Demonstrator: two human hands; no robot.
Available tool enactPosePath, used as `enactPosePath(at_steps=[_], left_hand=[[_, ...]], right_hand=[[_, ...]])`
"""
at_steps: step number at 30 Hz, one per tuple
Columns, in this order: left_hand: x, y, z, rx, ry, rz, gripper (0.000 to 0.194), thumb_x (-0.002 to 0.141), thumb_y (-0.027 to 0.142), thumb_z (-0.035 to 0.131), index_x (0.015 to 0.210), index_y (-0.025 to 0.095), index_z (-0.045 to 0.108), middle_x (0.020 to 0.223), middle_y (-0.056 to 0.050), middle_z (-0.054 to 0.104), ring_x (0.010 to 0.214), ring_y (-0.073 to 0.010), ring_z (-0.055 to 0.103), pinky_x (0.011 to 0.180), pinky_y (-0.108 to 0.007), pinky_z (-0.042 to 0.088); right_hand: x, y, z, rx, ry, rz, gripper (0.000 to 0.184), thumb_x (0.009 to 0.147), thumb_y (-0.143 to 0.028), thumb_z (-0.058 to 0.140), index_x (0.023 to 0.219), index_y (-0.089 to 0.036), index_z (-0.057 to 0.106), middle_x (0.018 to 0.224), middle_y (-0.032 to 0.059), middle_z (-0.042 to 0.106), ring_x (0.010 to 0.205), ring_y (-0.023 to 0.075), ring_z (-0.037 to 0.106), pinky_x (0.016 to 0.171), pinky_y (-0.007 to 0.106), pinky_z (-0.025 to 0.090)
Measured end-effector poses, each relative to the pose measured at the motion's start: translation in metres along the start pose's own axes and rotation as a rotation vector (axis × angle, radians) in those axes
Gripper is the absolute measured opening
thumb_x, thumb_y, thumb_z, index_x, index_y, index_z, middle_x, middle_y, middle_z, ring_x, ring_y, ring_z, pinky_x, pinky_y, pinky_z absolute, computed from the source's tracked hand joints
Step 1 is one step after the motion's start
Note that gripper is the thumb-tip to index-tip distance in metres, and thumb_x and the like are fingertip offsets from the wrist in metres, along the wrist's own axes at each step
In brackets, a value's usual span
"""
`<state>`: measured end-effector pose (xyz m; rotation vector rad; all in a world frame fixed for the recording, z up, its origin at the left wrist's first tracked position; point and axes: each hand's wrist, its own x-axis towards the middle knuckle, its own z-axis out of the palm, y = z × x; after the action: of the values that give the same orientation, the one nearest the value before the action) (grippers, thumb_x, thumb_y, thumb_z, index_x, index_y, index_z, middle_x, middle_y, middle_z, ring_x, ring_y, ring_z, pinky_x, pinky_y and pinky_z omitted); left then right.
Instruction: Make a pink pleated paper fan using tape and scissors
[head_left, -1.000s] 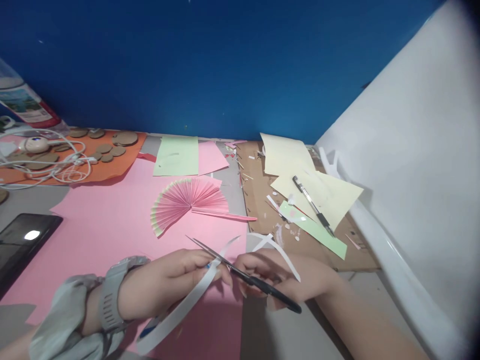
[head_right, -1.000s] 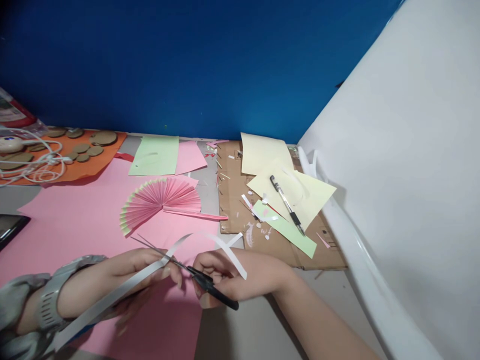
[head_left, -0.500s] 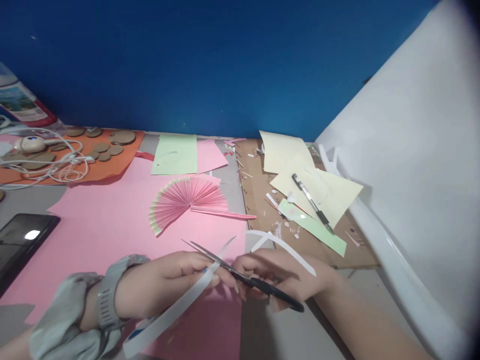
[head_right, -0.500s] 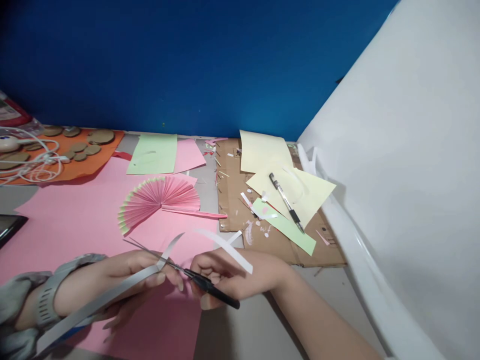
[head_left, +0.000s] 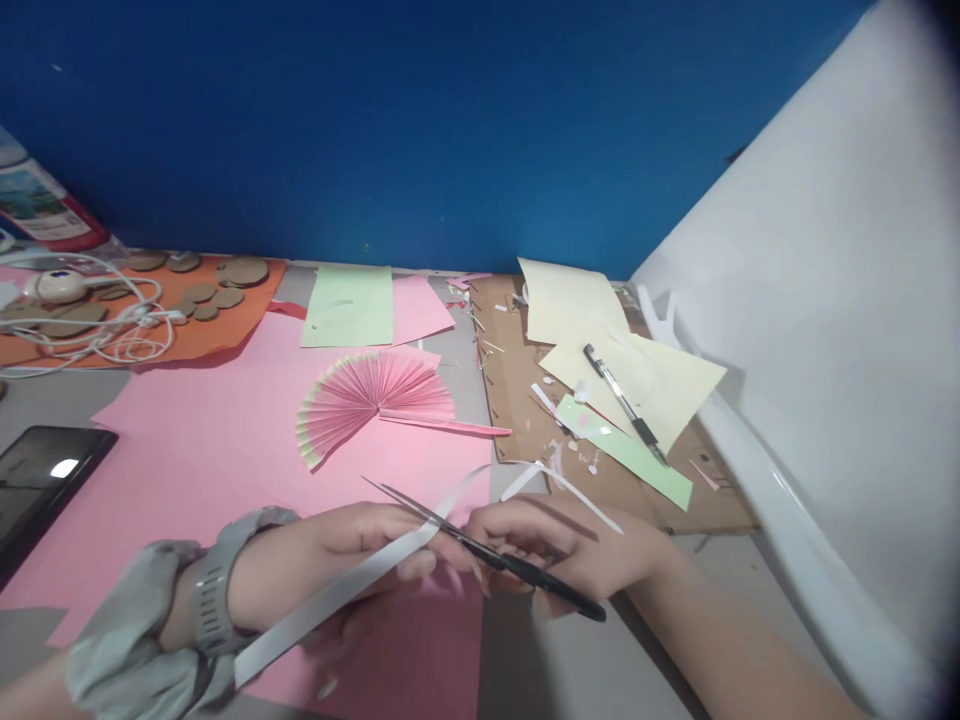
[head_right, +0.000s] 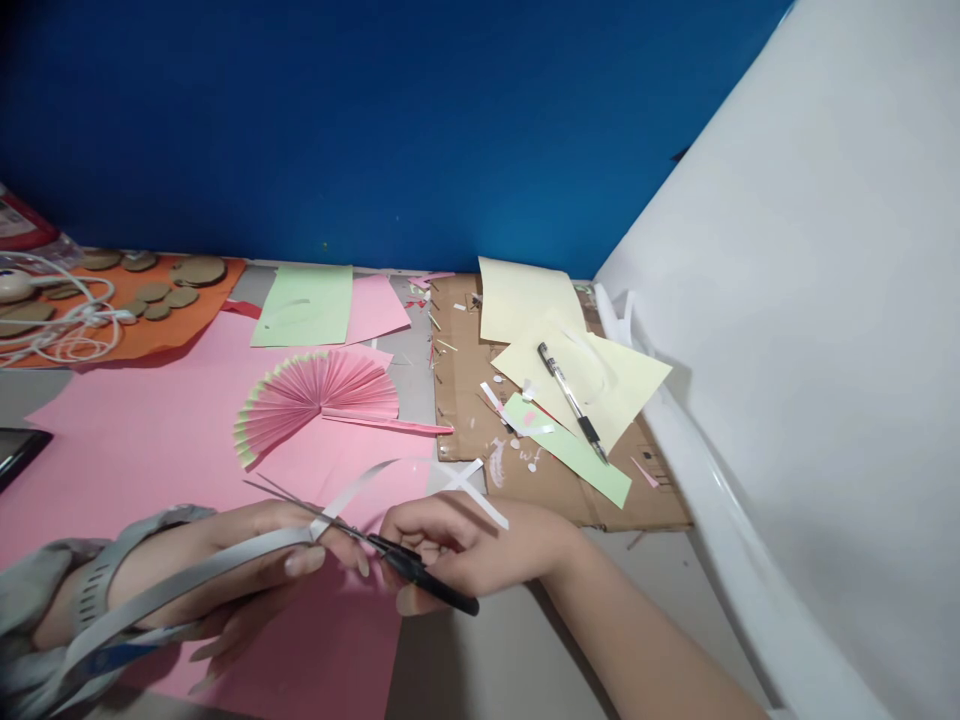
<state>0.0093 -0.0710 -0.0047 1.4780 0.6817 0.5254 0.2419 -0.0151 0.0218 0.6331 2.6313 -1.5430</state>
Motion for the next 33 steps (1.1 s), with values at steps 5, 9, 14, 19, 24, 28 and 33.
enactPosePath(at_steps=[5, 9, 14, 19, 24, 28, 33], left_hand=[[0.0, 0.004, 0.0, 0.079, -0.018, -0.044, 0.049, 0.086, 0.051, 0.042, 0.117, 0.014, 0.055, 0.042, 0.008, 0.039, 0.03, -0.0023, 0.032, 0.032, -0.01, 0.028], [0.001, 0.006, 0.002, 0.117, 0.01, -0.055, 0.053, 0.086, 0.055, 0.039, 0.115, 0.013, 0.054, 0.041, 0.007, 0.039, 0.03, -0.0033, 0.033, 0.032, -0.011, 0.026], [0.002, 0.0, 0.003, 0.104, 0.039, -0.044, 0.049, 0.087, 0.052, 0.04, 0.114, 0.014, 0.054, 0.041, 0.008, 0.039, 0.029, -0.0033, 0.033, 0.03, -0.011, 0.025], [0.003, -0.001, 0.004, 0.097, 0.065, -0.041, 0.042, 0.09, 0.046, 0.036, 0.111, 0.016, 0.056, 0.038, 0.008, 0.036, 0.029, -0.003, 0.032, 0.03, -0.01, 0.025], [0.005, -0.002, 0.003, 0.078, 0.05, -0.025, 0.043, 0.089, 0.046, 0.038, 0.112, 0.015, 0.057, 0.037, 0.008, 0.037, 0.028, -0.0033, 0.032, 0.029, -0.01, 0.024], [0.004, -0.008, 0.001, 0.088, 0.111, -0.036, 0.045, 0.09, 0.047, 0.038, 0.115, 0.014, 0.054, 0.039, 0.008, 0.037, 0.028, -0.0034, 0.032, 0.028, -0.011, 0.022], [0.003, -0.009, -0.002, 0.099, 0.091, -0.071, 0.044, 0.09, 0.047, 0.036, 0.119, 0.017, 0.051, 0.041, 0.008, 0.038, 0.028, -0.0031, 0.034, 0.03, -0.011, 0.027]], right_hand=[[-0.001, -0.003, 0.001, 0.072, -0.015, -0.039, 0.021, 0.07, -0.029, 0.057, 0.084, -0.015, 0.049, 0.069, -0.0033, 0.044, 0.06, 0.0072, 0.038, 0.052, 0.018, 0.031], [-0.001, -0.003, 0.002, 0.057, -0.005, -0.078, 0.015, 0.071, -0.023, 0.051, 0.083, -0.016, 0.048, 0.07, -0.003, 0.042, 0.062, 0.0083, 0.038, 0.056, 0.02, 0.033], [-0.001, 0.003, 0.0, -0.011, -0.055, -0.035, 0.022, 0.065, -0.023, 0.057, 0.079, -0.019, 0.04, 0.074, -0.0021, 0.042, 0.066, 0.0103, 0.037, 0.06, 0.022, 0.033], [-0.001, 0.003, 0.0, -0.117, -0.02, 0.001, 0.026, 0.059, -0.012, 0.054, 0.08, -0.019, 0.041, 0.074, -0.0031, 0.042, 0.064, 0.0094, 0.035, 0.056, 0.021, 0.029], [-0.001, 0.0, 0.003, -0.003, -0.007, 0.03, 0.027, 0.06, -0.008, 0.049, 0.086, -0.017, 0.045, 0.072, -0.004, 0.041, 0.062, 0.0088, 0.035, 0.054, 0.02, 0.029], [-0.001, -0.002, 0.003, -0.008, 0.03, 0.041, 0.025, 0.061, -0.006, 0.047, 0.083, -0.017, 0.046, 0.073, -0.0033, 0.043, 0.065, 0.0092, 0.038, 0.056, 0.02, 0.03], [0.0, -0.006, 0.003, -0.036, 0.066, 0.095, 0.009, 0.069, -0.01, 0.05, 0.077, -0.016, 0.048, 0.071, -0.0033, 0.044, 0.062, 0.0087, 0.038, 0.054, 0.02, 0.029]])
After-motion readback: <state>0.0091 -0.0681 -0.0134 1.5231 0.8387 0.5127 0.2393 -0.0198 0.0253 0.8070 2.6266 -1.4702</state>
